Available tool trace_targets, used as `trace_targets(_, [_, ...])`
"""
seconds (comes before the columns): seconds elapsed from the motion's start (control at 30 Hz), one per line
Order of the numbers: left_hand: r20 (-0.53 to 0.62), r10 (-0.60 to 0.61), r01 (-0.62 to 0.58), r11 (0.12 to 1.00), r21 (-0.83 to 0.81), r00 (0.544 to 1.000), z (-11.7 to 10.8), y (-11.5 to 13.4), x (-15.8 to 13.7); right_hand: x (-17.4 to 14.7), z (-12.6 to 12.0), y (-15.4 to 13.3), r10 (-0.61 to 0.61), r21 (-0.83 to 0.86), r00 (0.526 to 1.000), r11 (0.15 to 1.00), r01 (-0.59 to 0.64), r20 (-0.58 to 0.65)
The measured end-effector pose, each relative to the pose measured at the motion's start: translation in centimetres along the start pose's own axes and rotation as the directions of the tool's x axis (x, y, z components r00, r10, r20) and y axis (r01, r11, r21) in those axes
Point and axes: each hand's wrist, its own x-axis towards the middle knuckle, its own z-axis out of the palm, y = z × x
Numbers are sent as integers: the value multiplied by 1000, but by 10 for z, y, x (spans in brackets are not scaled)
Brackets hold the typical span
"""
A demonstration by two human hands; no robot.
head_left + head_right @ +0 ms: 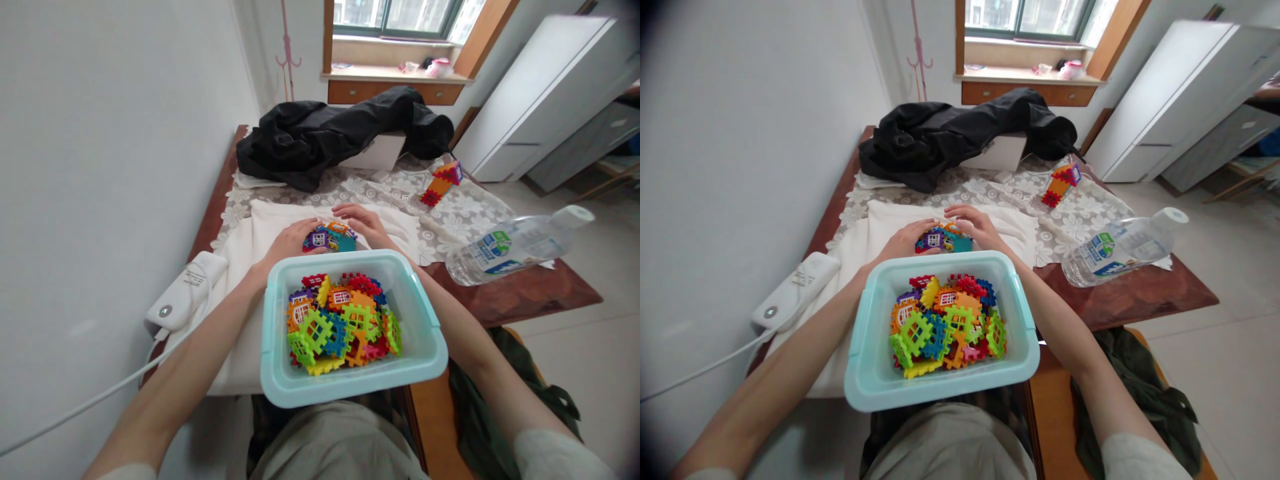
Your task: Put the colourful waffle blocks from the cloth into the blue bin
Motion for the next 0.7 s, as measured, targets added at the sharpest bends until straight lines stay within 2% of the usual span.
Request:
trace_targets(0.07, [19,7,-7,1000,-3,1000,0,0,1,1,-6,-11,88,258,995,961,-99,54])
trace_targets(0.13, [47,28,-28,1000,9,999,0,-2,1,-1,-11,-26,131,405,955,884,-235,268])
trace_targets(0.17, [59,35,-36,999,14,998,1,-2,2,-3,-13,-34,134,415,908,856,-308,397])
trace_targets(0.23, [65,16,-15,1000,-7,998,2,-1,2,-6,-17,-47,160,350,781,827,-440,604])
trace_targets(0.3, [30,-55,57,996,-72,998,2,4,1,-9,-20,-55,212,260,671,807,-531,711])
trace_targets(0.33, [6,-95,95,990,-105,995,1,8,0,-9,-21,-56,232,239,649,798,-553,725])
trace_targets(0.4, [-35,-160,153,976,-153,986,-2,16,-2,-7,-21,-52,240,247,657,792,-558,714])
trace_targets(0.53, [-73,-227,209,957,-199,971,-9,27,-7,-4,-10,-43,234,316,723,782,-537,650])
trace_targets(0.63, [-89,-282,252,934,-254,955,-12,28,-7,-6,0,-47,283,359,780,765,-535,558])
trace_targets(0.7, [-92,-317,278,914,-295,944,-12,27,-7,-9,4,-50,319,339,802,781,-524,506])
